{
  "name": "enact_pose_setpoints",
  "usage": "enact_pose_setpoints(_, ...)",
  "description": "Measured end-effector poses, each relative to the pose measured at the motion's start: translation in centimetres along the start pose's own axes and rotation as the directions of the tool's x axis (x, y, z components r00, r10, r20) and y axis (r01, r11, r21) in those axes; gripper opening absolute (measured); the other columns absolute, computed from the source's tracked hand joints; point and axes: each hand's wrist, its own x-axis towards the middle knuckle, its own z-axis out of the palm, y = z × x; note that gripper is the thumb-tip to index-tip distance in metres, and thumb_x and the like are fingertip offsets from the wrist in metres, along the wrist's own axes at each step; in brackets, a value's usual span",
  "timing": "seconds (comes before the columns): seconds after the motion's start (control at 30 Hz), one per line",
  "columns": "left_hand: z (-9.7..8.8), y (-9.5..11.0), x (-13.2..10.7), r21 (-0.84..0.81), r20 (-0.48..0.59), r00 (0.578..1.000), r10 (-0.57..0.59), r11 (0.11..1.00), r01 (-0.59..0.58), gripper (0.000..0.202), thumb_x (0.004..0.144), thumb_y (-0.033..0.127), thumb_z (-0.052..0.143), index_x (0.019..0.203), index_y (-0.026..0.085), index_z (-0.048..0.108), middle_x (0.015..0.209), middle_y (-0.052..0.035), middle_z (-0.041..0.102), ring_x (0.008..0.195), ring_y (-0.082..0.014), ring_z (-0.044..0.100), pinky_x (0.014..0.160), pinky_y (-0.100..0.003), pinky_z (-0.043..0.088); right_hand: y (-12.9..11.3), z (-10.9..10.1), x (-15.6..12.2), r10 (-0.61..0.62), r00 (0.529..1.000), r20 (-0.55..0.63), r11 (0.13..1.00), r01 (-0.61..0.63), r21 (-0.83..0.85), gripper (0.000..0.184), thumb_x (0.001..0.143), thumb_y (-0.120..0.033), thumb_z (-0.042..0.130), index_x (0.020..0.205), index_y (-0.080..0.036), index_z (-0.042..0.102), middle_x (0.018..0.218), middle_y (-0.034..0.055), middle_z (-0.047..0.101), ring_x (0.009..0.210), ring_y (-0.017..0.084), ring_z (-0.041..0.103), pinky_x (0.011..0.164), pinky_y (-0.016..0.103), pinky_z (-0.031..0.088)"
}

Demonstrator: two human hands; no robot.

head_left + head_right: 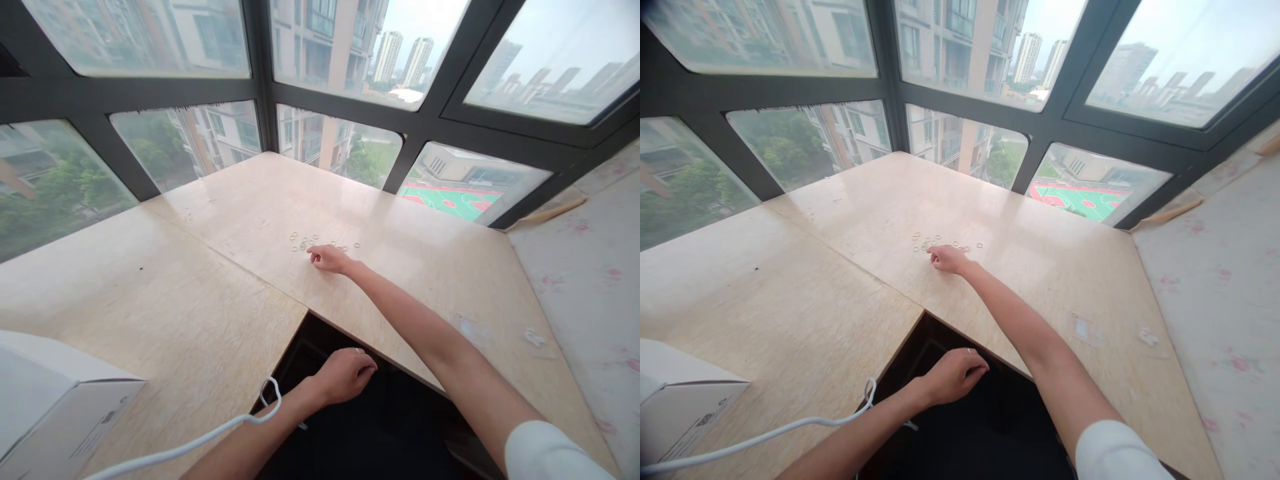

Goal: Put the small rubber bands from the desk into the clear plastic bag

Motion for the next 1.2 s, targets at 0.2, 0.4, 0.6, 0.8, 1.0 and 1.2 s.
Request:
enact_pose_setpoints(0.2,0.0,0.1,0.0,0.007,0.015,1.000,0.012,1.000,-0.012,0.022,0.088,0.016,0.050,0.097,0.018,0.070,0.089,-0.0054,0.071,0.084,-0.0192,0.065,0.075,-0.027,0.048,0.1,-0.2,0.6,-0.015,0.997,0.078,0.990,0.026,-0.137,0.034,0.077,-0.005,0.056,0.107,-0.018,0.066,0.092,0.0078,0.072,0.087,0.022,0.063,0.073,0.030,0.041)
enact_pose_setpoints(0.4,0.0,0.3,-0.1,0.031,0.011,1.000,0.008,0.999,-0.009,0.023,0.089,0.017,0.049,0.096,0.018,0.070,0.089,-0.0056,0.071,0.084,-0.0196,0.065,0.075,-0.027,0.048,-0.1,-0.5,0.5,-0.002,0.995,0.102,0.989,0.017,-0.145,0.028,0.078,-0.008,0.057,0.103,-0.019,0.066,0.089,0.0091,0.071,0.084,0.024,0.061,0.069,0.030,0.039)
enact_pose_setpoints(0.6,0.0,0.1,0.0,0.053,0.007,1.000,0.015,0.998,-0.015,0.023,0.089,0.018,0.049,0.096,0.019,0.070,0.087,-0.0054,0.071,0.082,-0.0192,0.065,0.073,-0.027,0.048,0.0,-0.4,-1.3,0.024,0.998,0.054,0.999,-0.026,0.037,0.055,0.074,-0.005,0.056,0.128,-0.016,0.052,0.085,0.0051,0.070,0.075,0.018,0.059,0.067,0.028,0.041)
enact_pose_setpoints(0.8,-0.1,0.1,-0.1,0.078,0.013,1.000,0.009,0.997,-0.010,0.023,0.088,0.017,0.049,0.096,0.019,0.070,0.087,-0.0056,0.071,0.082,-0.0194,0.065,0.073,-0.027,0.048,-0.2,0.3,-3.7,0.076,0.996,-0.050,0.944,-0.056,0.324,0.060,0.079,-0.015,0.056,0.137,-0.011,0.039,0.087,0.0048,0.069,0.069,0.013,0.060,0.066,0.026,0.047)
enact_pose_setpoints(1.0,-0.6,0.2,0.0,0.015,-0.015,1.000,0.011,1.000,-0.011,0.022,0.091,0.019,0.049,0.096,0.019,0.071,0.089,-0.0056,0.071,0.083,-0.0191,0.065,0.076,-0.028,0.048,-0.8,-0.7,-8.1,0.289,0.947,-0.141,0.579,-0.056,0.814,0.058,0.073,-0.027,0.070,0.126,-0.014,0.049,0.078,0.0003,0.064,0.069,0.013,0.059,0.060,0.025,0.047)
enact_pose_setpoints(1.2,-1.1,0.8,-0.2,-0.123,-0.066,0.998,0.008,0.992,-0.016,0.022,0.094,0.023,0.048,0.097,0.020,0.070,0.089,-0.0049,0.070,0.082,-0.0172,0.064,0.077,-0.027,0.048,-1.2,-3.2,-14.7,0.484,0.859,-0.166,0.274,0.032,0.961,0.052,0.064,-0.025,0.081,0.111,-0.017,0.060,0.077,-0.0017,0.063,0.063,0.010,0.054,0.056,0.023,0.044)
